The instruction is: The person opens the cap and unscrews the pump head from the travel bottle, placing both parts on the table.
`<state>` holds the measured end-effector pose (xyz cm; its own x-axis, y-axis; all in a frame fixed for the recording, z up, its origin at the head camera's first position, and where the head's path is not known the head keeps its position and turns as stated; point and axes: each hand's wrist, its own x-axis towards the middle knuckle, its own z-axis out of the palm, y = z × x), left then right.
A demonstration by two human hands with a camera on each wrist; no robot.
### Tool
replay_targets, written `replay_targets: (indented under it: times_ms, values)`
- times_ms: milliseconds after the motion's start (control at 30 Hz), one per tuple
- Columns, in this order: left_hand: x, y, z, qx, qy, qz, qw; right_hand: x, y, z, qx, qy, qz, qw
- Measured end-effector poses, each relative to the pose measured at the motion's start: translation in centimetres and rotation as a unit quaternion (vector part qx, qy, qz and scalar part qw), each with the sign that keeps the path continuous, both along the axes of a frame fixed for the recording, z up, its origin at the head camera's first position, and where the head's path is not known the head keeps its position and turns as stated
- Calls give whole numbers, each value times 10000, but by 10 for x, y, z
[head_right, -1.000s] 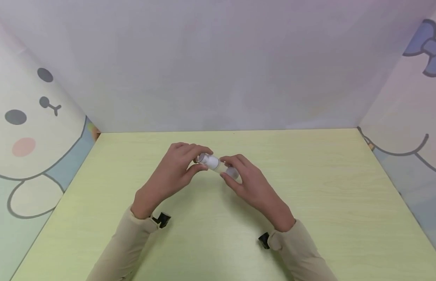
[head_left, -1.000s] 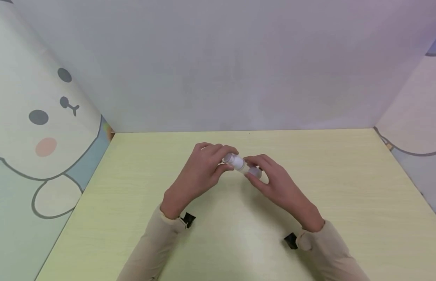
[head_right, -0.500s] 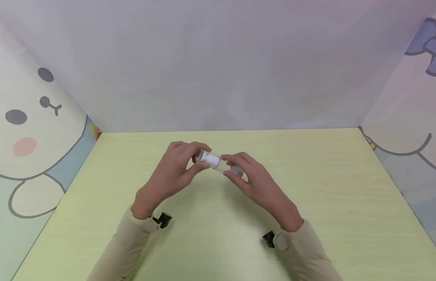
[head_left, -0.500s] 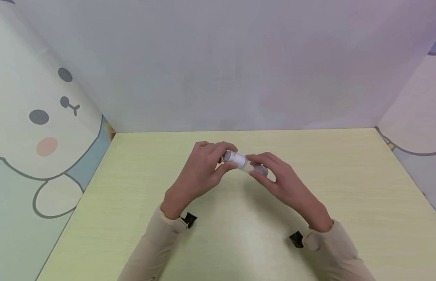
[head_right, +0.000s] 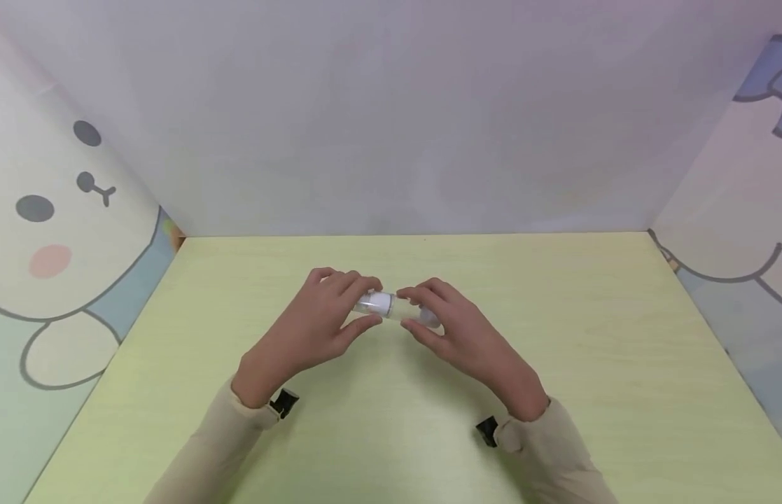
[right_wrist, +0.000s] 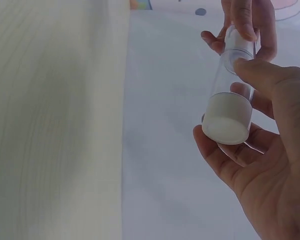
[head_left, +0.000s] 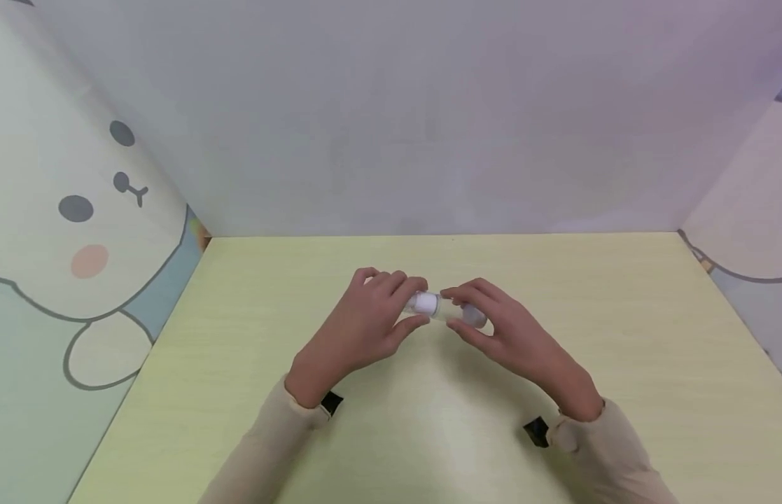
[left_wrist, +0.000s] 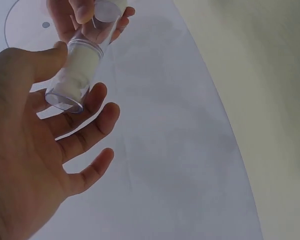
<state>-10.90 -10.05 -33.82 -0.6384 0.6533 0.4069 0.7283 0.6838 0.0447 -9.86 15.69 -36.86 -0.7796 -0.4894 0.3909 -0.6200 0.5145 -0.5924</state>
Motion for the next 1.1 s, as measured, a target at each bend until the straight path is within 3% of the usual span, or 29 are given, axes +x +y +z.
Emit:
replay_targets:
  times_ms: [233, 433, 600, 800, 933, 1100]
  values:
    - [6, 0, -6, -716, 607, 15, 9956, 1, -6, 0, 253, 509, 119, 9983]
    - [7, 3, -8, -1021, 450, -44, 9937, 1, -6, 1, 311, 631, 129, 9974]
    - [8, 5, -12, -1131, 209, -30, 9934, 2, -7, 1, 330, 629, 174, 9973]
    - [10, 5, -13, -1141, 221, 30, 9932, 5, -8, 2, 371, 508, 132, 9979]
    - [9, 5, -15, -1083, 337, -12, 9936, 5, -8, 2, 368, 552, 133, 9977]
    - [7, 5, -18, -962, 743, -125, 9925, 5, -8, 1, 258, 901, 128, 9955]
